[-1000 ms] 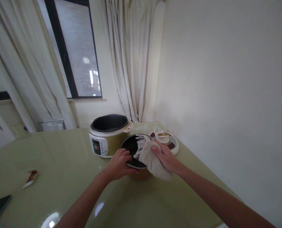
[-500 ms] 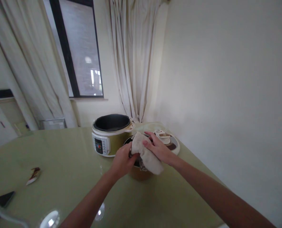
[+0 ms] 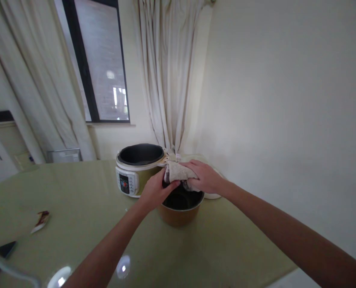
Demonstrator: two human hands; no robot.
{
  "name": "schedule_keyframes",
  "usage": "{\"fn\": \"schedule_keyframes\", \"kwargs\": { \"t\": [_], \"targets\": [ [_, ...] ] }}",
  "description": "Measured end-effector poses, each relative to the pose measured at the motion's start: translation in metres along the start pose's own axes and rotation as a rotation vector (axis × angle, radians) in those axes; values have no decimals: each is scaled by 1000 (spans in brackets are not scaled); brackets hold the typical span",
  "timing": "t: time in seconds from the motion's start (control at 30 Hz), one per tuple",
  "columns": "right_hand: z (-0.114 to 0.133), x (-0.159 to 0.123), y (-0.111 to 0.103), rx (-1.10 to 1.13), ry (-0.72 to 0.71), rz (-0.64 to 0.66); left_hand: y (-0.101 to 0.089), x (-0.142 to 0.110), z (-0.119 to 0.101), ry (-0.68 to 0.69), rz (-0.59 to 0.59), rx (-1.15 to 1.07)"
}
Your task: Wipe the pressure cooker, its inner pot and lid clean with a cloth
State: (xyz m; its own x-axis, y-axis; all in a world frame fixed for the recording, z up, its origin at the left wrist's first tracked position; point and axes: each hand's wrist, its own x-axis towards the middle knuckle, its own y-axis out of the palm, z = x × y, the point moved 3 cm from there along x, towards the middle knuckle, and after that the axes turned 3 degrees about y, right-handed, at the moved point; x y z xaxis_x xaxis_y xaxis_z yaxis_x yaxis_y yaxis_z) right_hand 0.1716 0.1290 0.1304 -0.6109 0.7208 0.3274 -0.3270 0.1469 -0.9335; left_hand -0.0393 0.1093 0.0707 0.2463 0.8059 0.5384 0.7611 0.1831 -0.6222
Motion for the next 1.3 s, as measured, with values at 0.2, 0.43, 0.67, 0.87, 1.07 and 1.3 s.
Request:
{"fn": "schedule_keyframes", "kwargs": {
  "t": [0.2,0.43,0.67,0.87,1.07,1.3],
  "targets": [
    [3,-49,30,56,-233,327,19,-50,30,182,313,377],
    [18,-23,50,133,26,335,24,-46,36,252,377,373],
    [28,-38,96,-220,-107,175,21,-45,49,267,426,305],
    [-35,-52,77,-201,-273,238,12,-38,59,270,463,196],
    [25,-47,94,-258,-168,269,18,-58,21,263,407,287],
    [24,-42,93,-195,-322,277,13,-67,44,174,502,314]
  ]
}}
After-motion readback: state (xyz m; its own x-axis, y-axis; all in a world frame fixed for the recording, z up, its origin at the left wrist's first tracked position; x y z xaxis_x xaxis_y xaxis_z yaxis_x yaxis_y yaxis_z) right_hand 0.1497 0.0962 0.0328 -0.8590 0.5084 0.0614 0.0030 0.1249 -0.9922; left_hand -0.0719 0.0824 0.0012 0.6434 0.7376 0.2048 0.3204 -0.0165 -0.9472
